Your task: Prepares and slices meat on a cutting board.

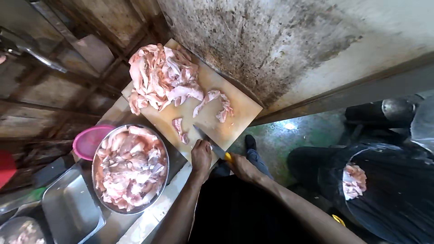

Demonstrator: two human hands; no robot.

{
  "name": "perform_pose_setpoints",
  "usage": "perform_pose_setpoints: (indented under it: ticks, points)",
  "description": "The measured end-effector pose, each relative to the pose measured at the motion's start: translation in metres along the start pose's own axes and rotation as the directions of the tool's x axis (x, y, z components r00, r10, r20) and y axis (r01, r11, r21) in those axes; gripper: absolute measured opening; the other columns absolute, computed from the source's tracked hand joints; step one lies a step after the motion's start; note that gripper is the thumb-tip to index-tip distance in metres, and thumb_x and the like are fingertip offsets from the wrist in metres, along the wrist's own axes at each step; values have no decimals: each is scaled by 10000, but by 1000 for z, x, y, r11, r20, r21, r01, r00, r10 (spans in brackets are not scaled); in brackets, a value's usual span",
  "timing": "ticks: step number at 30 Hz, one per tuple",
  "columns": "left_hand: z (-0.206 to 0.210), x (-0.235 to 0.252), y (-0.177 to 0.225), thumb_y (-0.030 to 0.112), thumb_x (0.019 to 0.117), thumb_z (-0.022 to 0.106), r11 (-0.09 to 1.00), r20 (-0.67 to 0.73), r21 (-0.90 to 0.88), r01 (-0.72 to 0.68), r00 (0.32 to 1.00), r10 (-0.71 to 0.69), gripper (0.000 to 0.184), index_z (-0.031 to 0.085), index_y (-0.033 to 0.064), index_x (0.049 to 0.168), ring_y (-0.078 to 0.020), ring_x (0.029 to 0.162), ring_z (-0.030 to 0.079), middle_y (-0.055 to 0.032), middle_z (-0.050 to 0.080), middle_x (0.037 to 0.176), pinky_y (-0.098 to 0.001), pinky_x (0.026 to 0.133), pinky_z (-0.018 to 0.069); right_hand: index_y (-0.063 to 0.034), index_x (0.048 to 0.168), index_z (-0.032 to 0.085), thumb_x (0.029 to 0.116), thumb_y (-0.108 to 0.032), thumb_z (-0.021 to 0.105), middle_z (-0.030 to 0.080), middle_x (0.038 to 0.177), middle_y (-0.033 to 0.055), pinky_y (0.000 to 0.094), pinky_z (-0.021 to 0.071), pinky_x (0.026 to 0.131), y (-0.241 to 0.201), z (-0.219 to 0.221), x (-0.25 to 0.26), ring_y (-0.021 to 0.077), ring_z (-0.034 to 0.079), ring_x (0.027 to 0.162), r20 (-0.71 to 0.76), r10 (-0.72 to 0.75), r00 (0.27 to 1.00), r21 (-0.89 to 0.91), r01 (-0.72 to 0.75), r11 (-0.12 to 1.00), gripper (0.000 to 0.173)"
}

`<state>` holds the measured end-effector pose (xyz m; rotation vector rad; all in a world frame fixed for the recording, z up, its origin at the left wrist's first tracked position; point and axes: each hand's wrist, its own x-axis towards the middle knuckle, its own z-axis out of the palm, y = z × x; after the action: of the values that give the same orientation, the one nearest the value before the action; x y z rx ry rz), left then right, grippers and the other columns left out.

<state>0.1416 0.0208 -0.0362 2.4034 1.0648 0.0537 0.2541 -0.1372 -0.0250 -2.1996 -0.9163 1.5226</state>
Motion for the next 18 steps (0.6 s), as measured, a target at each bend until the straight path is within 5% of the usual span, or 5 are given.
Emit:
perform_pose_setpoints:
  ticks: [4,10,18]
  points:
    - [-2,-1,0,123,976,652,1000,10,0,1,1000,-1,119,751,57,976,-201,837,703,-97,698,989,-386,790,620,-79,1247,571,1073,-388,482,683,998,172,537,570,829,-11,-4,18,339,704,938,-8,-40,999,-6,40,999,366]
    - [1,-16,-16,99,956,674,998,-126,-42,39,991,-44,107,765,60,995,-194,832,713,-96,710,955,-366,799,622,-91,1339,574,1049,-435,496,694,1084,215,608,555,873,44,-11,-24,398,699,1002,33,9,999,-93,-5,996,457]
    - [1,-34,-31,87,921,708,986,-199,-160,43,977,-75,103,794,98,978,-141,833,709,-76,721,979,-312,788,623,-97,1218,631,1036,-480,513,692,982,160,566,560,830,45,-39,-32,343,698,923,-3,-93,996,-139,92,986,440]
